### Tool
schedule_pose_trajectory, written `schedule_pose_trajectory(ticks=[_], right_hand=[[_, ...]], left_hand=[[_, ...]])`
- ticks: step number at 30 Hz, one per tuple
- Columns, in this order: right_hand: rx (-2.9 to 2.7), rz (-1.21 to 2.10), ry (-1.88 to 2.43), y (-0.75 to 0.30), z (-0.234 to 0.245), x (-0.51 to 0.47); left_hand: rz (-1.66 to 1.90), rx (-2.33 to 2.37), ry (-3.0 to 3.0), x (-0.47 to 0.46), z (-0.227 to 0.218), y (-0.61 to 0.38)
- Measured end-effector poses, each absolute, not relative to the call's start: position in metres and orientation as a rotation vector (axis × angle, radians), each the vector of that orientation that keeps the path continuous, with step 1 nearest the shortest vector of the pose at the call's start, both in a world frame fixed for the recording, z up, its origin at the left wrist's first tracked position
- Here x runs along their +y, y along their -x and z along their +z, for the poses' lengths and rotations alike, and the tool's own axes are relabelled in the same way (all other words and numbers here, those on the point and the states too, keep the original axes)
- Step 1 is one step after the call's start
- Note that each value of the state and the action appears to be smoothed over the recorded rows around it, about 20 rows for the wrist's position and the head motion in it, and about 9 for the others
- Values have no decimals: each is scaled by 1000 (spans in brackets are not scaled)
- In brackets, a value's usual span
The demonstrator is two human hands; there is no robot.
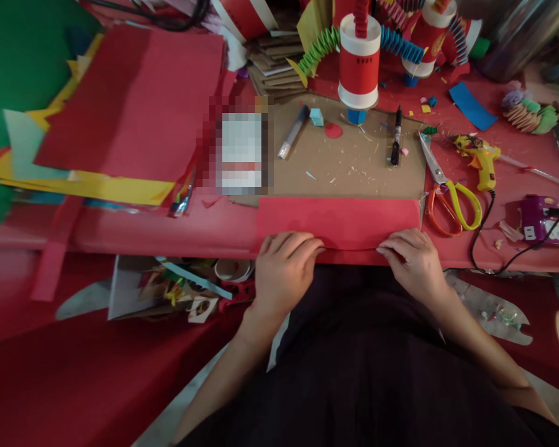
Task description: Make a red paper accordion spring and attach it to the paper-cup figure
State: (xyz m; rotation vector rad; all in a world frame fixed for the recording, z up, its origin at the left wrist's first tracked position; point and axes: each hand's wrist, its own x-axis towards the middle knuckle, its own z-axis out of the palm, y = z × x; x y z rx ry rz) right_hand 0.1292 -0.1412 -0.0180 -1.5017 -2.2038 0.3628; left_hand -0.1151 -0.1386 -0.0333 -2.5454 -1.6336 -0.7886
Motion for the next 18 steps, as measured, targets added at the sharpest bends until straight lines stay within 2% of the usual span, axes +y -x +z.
schedule_pose_trajectory(ticks=[10, 18], right_hand=[[-2274, 157, 1662, -142, -11, -134], [-2400, 229, 1685, -137, -7, -122]], left_hand=[[-964, -1905, 2343, -137, -46, 157], [-1128, -1998, 2301, -136, -42, 165]])
